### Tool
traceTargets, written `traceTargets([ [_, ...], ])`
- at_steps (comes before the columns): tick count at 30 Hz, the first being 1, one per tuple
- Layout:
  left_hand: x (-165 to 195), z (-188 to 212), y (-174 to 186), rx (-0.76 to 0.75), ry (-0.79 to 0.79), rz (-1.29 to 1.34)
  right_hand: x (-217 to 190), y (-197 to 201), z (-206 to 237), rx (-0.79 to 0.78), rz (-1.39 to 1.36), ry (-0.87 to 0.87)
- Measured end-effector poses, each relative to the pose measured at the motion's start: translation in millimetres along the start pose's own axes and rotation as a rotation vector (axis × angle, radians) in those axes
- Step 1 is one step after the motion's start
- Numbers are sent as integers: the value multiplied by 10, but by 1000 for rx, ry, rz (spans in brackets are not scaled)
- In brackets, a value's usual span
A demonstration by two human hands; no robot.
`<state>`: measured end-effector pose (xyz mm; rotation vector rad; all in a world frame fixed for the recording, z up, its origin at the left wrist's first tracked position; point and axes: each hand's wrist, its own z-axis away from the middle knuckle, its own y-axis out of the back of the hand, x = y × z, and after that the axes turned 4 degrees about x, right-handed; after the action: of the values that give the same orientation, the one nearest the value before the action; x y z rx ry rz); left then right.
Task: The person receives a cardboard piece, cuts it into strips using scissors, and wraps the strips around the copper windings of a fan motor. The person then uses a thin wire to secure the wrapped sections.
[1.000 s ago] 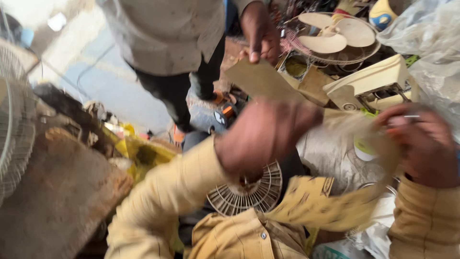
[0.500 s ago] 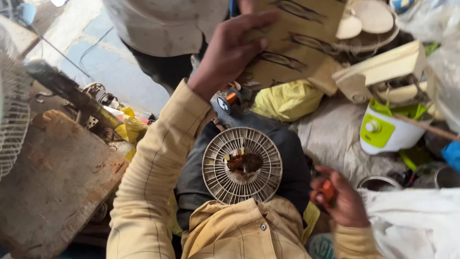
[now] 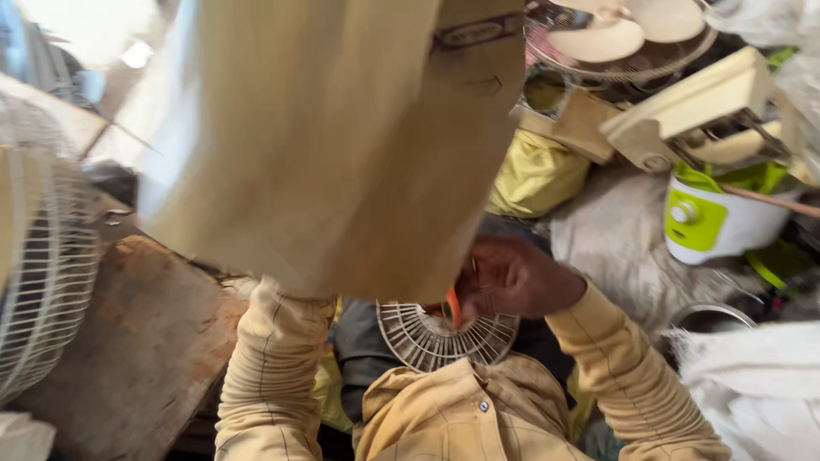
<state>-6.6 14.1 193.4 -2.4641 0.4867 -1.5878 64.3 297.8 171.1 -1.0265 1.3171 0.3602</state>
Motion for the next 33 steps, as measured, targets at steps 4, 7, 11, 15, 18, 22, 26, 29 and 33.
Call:
traceTargets([
  [4, 224, -21, 415, 46, 123, 193, -26, 302, -437, 54, 405, -76],
  [7, 313, -214, 628, 41, 156, 252, -49, 318, -729, 61, 600, -71],
  [11, 403, -277, 711, -29, 23, 184, -154, 130, -970, -88, 385, 107],
  [15, 308, -83, 710, -26, 114, 206, -323, -33, -1024, 173, -45, 104],
  [18, 145, 179, 738, 138, 397, 89, -435, -61, -938, 190, 56, 143],
  [22, 28, 502, 704, 38, 476, -15, -490, -80, -821, 235, 22, 74],
  [26, 141, 629, 576, 120, 325, 245, -578, -136, -798, 164, 83, 39],
  [29, 248, 531, 513, 321, 317, 244, -681, -199, -791, 86, 127, -5],
  [33, 390, 424, 555, 344, -16, 117, -731, -266, -742, 67, 224, -96],
])
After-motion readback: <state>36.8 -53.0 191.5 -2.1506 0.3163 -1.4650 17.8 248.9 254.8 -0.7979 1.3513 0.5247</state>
